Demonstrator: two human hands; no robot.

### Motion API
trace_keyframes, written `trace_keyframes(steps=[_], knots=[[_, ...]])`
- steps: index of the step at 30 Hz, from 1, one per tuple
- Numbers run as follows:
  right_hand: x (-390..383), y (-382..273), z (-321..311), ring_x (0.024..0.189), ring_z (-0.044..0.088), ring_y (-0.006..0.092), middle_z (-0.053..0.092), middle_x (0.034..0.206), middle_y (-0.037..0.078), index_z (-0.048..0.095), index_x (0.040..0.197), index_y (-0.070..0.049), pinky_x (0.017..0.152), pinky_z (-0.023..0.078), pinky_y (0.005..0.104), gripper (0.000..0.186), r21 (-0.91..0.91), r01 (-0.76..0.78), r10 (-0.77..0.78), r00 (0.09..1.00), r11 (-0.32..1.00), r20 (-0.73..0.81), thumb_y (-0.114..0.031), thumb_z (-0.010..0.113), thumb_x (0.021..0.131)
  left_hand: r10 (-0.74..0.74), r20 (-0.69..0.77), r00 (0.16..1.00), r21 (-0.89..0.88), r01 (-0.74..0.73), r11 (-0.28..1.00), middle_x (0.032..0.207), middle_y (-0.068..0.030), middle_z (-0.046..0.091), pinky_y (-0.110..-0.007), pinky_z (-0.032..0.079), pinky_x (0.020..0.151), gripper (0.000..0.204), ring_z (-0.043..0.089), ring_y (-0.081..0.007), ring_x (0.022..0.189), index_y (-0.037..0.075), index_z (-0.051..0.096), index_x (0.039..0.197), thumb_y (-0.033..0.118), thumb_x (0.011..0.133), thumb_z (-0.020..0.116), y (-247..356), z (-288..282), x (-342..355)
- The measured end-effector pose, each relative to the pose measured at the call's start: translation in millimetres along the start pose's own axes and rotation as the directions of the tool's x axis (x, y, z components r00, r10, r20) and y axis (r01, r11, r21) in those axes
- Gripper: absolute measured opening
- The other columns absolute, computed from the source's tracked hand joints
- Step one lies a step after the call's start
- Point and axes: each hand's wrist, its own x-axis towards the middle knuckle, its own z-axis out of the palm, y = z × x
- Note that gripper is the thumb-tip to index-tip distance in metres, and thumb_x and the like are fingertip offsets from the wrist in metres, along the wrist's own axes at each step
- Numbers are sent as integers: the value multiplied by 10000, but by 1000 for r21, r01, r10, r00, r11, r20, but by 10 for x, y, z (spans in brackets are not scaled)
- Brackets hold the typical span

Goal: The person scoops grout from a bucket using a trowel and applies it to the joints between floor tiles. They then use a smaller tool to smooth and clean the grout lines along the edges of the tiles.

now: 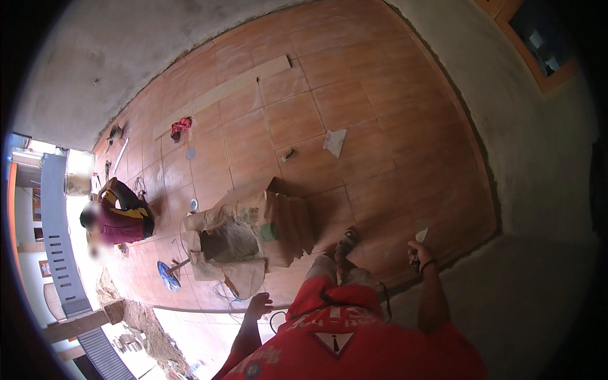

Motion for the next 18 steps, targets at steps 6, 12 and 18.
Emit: trace_keyframes(steps=[6,12,18], knots=[[378,-113,360,498,558,154,616,696,86,609,1014,-3,438,455,283,238,-294,105,-55,983,950,175,-137,623,817,-3,147,989,-107,19,994,931,-100,635,-326,522,558,412,647,-228,707,97,521,1213,350,902,615,-68,742,192],[574,-718,839,509,567,138,641,737,96,651,1033,33,445,457,268,273,-366,47,29,980,929,199,-93,603,795,399,213,892,-7,-407,913,833,-73,635,-261,474,483,304,601,-140,614,64,603,1088,280,876,628,303,1212,478],[924,-1764,1572,463,556,131,648,669,109,680,967,62,416,448,268,268,-461,35,92,964,887,250,-123,599,792,340,-12,940,188,-332,924,726,-42,596,-255,451,483,239,566,-111,572,41,643,959,259,885,579,1874,1224,890]])
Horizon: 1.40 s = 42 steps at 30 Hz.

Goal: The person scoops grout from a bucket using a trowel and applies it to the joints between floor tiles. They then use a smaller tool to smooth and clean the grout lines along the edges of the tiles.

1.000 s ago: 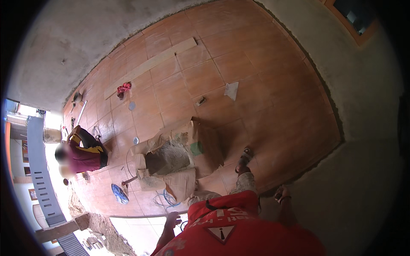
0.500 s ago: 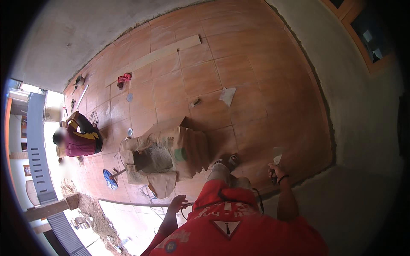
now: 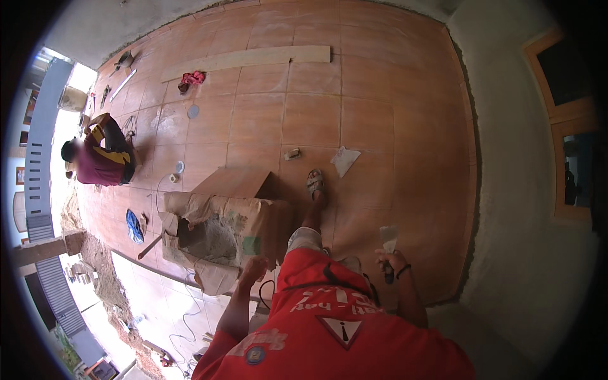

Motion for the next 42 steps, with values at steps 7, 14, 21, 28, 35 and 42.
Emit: trace_keyframes(steps=[7,14,21,28,35,42], knots=[[504,-1519,-226,459,563,147,661,693,143,664,941,70,378,420,287,237,-500,-260,211,965,826,-153,-82,611,766,46,-144,988,-123,-64,990,751,-40,594,-255,456,519,214,565,-109,603,53,603,1052,209,939,512,2059,50,839],[1383,-2323,-124,450,546,148,628,646,127,656,834,69,383,398,295,202,-468,-186,142,981,864,-130,-131,631,825,-22,-84,996,-228,2,974,821,-84,637,-322,515,590,218,623,-194,669,37,624,1041,185,910,531,2270,280,2039],[3618,-2112,101,749,675,361,678,847,254,705,961,10,672,534,430,233,-943,166,21,984,289,179,-130,591,815,148,-120,982,532,-62,844,981,-211,659,-496,477,847,308,596,-433,991,34,625,1077,230,846,573,1832,711,3564],[6142,-1736,589,1114,550,373,596,1142,185,707,1063,-108,913,476,458,259,-948,294,59,955,-124,289,-112,582,836,49,-280,959,515,107,850,1099,-233,620,-454,464,924,352,579,-392,1064,57,601,1164,190,838,599,1510,783,5202],[7479,-1644,684,1149,514,351,510,1249,150,671,1146,-165,958,434,456,382,-708,627,-196,688,-324,699,-4,538,826,265,-459,848,691,153,706,1192,-188,504,-462,399,961,425,463,-392,1142,75,525,1210,113,804,642,1475,685,6623],[7738,-1207,233,1098,565,355,475,1309,165,538,1285,-151,931,456,454,433,-715,583,-224,693,-386,686,-52,472,868,387,-373,843,882,193,429,1168,-149,511,-457,358,976,331,445,-348,1154,88,540,1151,83,822,568,1310,615,7145]])
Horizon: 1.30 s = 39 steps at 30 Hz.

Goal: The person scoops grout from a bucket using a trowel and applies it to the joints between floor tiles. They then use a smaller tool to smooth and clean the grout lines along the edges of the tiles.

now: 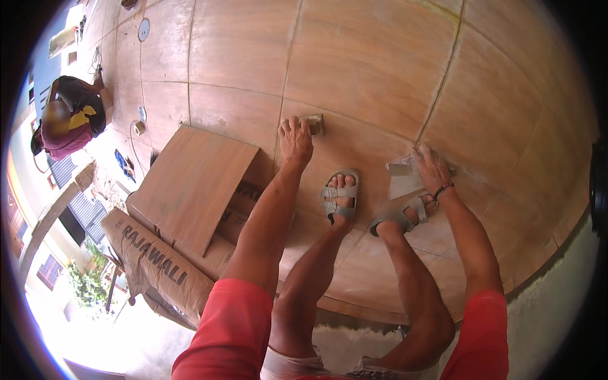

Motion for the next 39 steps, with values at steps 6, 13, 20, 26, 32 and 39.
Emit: trace_keyframes(steps=[6,13,20,26,32,39], knots=[[-42,56,-187,989,611,379,526,1196,175,582,1111,-103,817,502,471,251,5,-191,187,964,982,189,-86,479,883,-135,-17,991,-334,122,935,1082,-120,586,-445,393,939,273,513,-317,1087,68,562,1138,107,868,575,-37,-86,-109],[-307,254,-650,976,593,396,592,1046,203,626,1001,-37,828,482,501,230,37,-147,126,934,988,334,-139,651,797,175,346,922,-653,370,-661,1231,-80,604,-386,466,927,437,590,-221,1091,45,520,1273,240,906,653,18,-1276,-724],[-907,-465,-1831,775,665,402,655,792,268,666,839,45,667,505,465,270,305,-445,419,895,842,151,-206,721,756,286,114,951,-389,308,-868,1208,-116,606,-455,442,1009,606,573,-271,1141,14,507,1281,261,790,766,-99,-2541,-1686],[-1614,-1098,-2899,717,689,369,657,729,256,665,824,61,626,508,440,267,456,-422,460,887,784,30,-172,713,703,269,2,963,-328,255,-910,1248,-192,574,-478,446,1004,618,541,-340,1187,7,483,1302,259,803,748,-191,-3489,-2414],[-2201,-1656,-3978,754,693,326,689,790,214,655,866,69,678,517,409,269,469,-335,397,917,817,-37,-118,729,687,157,-149,976,-192,127,-973,1248,-184,578,-477,459,990,558,564,-332,1156,6,482,1309,230,846,698,-513,-4365,-3511],[-2532,-1524,-3872,746,650,225,676,860,104,638,939,48,684,527,356,243,572,-300,350,937,764,25,51,681,700,-175,-174,969,-215,-211,-954,1078,-22,633,-350,490,844,443,608,-149,956,73,535,1246,284,880,668,-518,-4827,-5054]])
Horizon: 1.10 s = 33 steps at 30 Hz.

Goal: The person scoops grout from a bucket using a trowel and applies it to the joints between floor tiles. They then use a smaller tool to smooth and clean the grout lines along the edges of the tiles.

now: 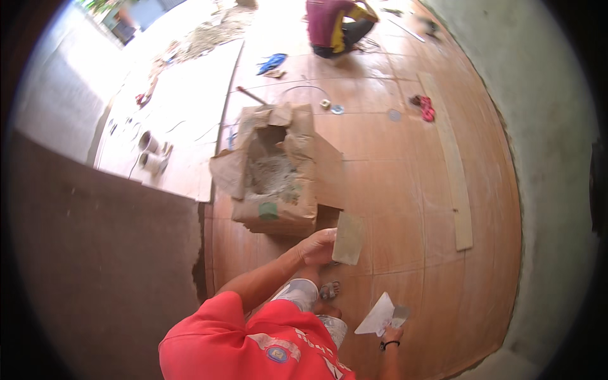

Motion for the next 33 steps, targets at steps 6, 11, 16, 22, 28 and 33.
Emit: trace_keyframes(steps=[6,11,16,22,28,33], knots=[[-815,-326,90,634,631,213,642,748,80,619,864,50,576,516,341,195,-312,249,-287,954,917,-82,69,676,678,202,-328,923,141,-164,976,1087,-18,606,-316,498,791,395,595,-132,954,122,483,1266,203,911,636,-294,-543,-1671],[-1012,-1004,222,612,618,252,617,741,94,572,890,33,551,507,362,273,-313,401,-422,907,861,1,53,694,647,302,-672,677,247,-179,952,1064,-84,603,-334,524,728,539,633,-196,895,34,398,1323,182,885,673,-233,-701,-3021],[-912,-1956,857,444,530,171,555,605,51,556,812,-1,392,414,296,160,-37,310,-291,924,950,248,9,666,695,386,-767,512,201,-379,903,1022,-128,617,-329,532,670,696,658,-206,800,-30,310,1384,207,863,706,51,-1276,-4009],[-2345,-3831,2653,382,475,106,520,535,5,580,800,-40,343,370,240,112,163,463,-489,787,871,376,-85,671,751,412,-863,291,384,-152,911,949,-69,631,-289,521,595,446,637,-156,760,19,488,1215,213,863,683,1061,-1650,-5011],[-3528,-4843,4224,428,489,77,543,588,-19,600,861,-61,362,390,221,154,442,364,-556,693,820,460,-104,705,758,654,-708,267,573,-324,753,942,-76,634,-288,528,680,423,616,-127,818,1,503,1181,119,832,710,1985,-1701,-5642],[-3733,-5301,5140,447,493,79,552,608,-17,605,883,-51,383,403,220,178,511,311,-566,670,801,480,-102,718,756,701,-667,252,664,-227,713,925,-77,629,-277,509,744,451,605,-135,828,-41,489,1207,108,839,701,2570,-1610,-5795]])
